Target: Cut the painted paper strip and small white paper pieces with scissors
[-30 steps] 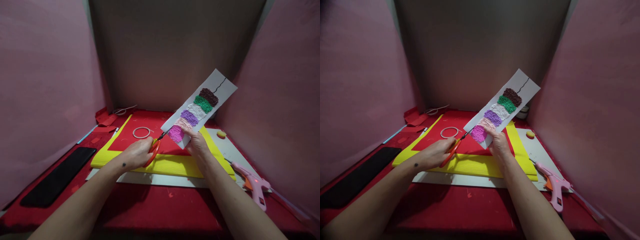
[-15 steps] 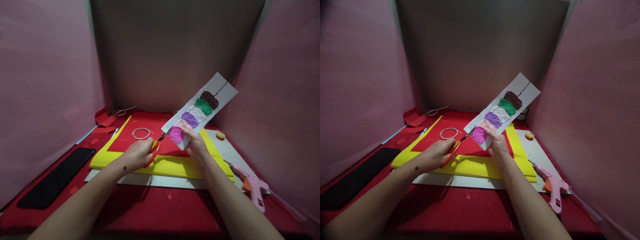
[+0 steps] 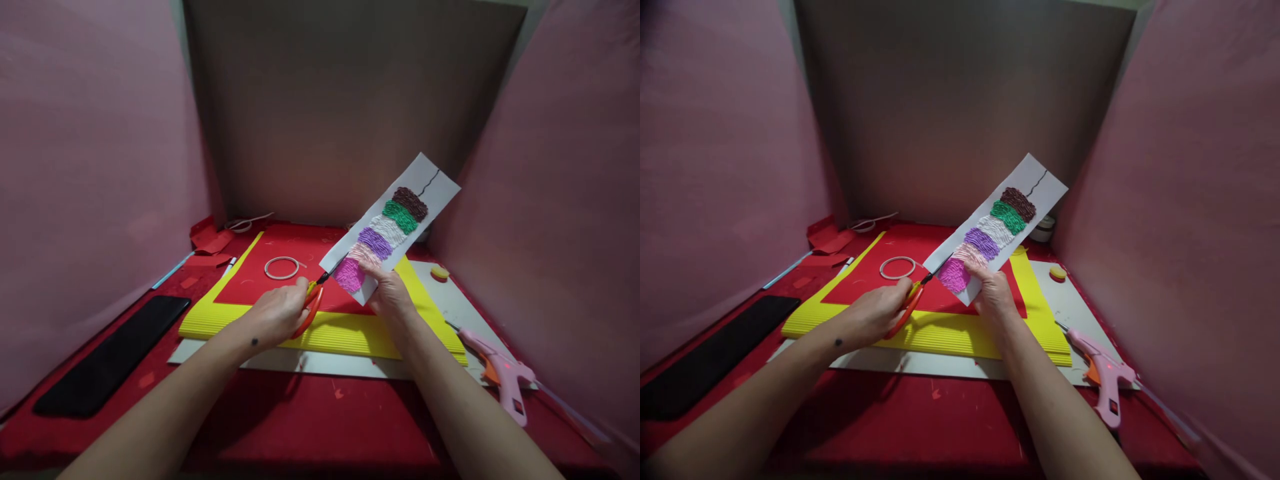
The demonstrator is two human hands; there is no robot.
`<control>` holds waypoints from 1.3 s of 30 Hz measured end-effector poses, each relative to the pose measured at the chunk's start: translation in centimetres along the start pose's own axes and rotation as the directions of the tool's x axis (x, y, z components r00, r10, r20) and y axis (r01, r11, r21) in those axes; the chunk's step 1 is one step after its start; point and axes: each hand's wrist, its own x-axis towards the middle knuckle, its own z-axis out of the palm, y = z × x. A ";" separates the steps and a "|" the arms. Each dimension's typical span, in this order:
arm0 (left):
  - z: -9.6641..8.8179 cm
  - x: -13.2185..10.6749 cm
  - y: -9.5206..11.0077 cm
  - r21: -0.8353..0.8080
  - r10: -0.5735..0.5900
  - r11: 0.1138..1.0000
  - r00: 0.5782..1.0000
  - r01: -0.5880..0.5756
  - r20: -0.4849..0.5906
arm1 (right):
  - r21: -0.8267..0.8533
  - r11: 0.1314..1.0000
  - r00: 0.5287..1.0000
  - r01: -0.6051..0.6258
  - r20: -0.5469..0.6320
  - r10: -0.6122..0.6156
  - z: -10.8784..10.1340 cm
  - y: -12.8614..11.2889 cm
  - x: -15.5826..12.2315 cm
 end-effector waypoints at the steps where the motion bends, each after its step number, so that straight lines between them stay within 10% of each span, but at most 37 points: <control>1: 0.0 0.0 0.0 0.012 0.001 1.000 1.000 -0.001 -0.004 | -0.001 1.000 1.000 0.001 0.004 -0.001 -0.1 0.0 0.0; 39: 0.9 0.5 0.2 0.116 0.003 0.993 1.000 -0.002 -0.003 | 0.052 0.983 0.985 -0.174 0.010 0.174 -0.9 -2.1 0.4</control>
